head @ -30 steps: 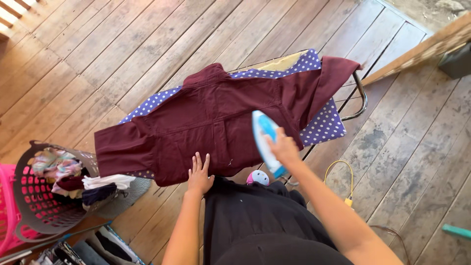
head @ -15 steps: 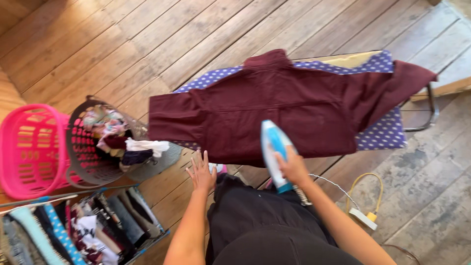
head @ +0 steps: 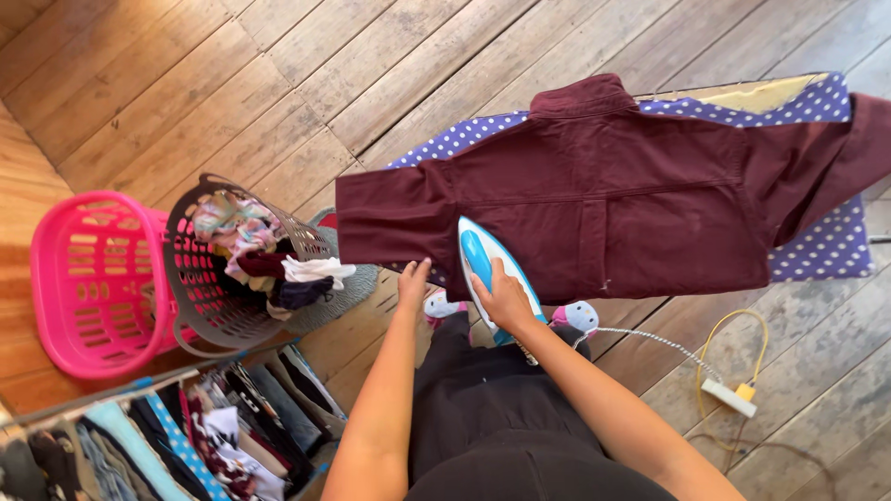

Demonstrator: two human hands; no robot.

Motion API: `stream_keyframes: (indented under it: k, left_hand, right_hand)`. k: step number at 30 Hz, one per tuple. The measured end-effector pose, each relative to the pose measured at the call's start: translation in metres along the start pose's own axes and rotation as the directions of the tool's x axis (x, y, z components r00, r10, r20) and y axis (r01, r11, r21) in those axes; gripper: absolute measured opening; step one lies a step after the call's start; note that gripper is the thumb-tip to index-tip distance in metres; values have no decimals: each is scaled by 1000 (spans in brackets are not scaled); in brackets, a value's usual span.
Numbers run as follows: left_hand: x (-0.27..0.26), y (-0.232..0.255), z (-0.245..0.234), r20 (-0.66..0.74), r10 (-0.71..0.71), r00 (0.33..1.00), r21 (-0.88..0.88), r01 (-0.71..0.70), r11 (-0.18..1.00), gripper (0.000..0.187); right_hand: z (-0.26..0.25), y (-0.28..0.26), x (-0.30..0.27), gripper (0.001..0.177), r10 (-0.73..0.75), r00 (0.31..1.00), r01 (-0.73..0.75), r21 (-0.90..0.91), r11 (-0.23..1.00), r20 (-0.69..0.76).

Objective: The person irons a maroon shirt and then folds it on an ironing board.

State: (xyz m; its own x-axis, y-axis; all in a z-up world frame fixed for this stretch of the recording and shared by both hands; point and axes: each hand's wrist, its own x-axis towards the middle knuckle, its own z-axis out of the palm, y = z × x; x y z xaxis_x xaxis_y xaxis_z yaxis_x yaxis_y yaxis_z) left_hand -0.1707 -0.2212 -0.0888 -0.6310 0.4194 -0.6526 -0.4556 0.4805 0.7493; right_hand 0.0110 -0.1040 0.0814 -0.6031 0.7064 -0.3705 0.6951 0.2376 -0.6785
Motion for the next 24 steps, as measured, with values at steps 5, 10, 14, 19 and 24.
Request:
stream_keyframes:
  k: [5, 10, 14, 19, 24]
  left_hand:
    - [37, 17, -8, 76, -361, 930, -361, 363, 859, 28]
    - [49, 22, -21, -21, -266, 964, -59, 265, 963, 22]
    - [48, 22, -11, -85, -252, 964, -46, 249, 968, 25]
    - [38, 40, -12, -111, -170, 979, 75, 179, 981, 34]
    - [34, 58, -21, -45, -246, 968, 33, 248, 968, 31]
  right_hand:
    - [3, -21, 16, 48, 1, 996, -17, -176, 984, -95]
    - [-37, 1, 11, 53, 150, 885, -255, -188, 949, -441]
    - [-53, 17, -4, 45, 429, 838, -297, 377, 877, -337]
    - [-19, 1, -6, 41, 477, 856, -324, 513, 795, -198]
    - [-23, -11, 14, 42, 492, 765, -213, 559, 802, -415]
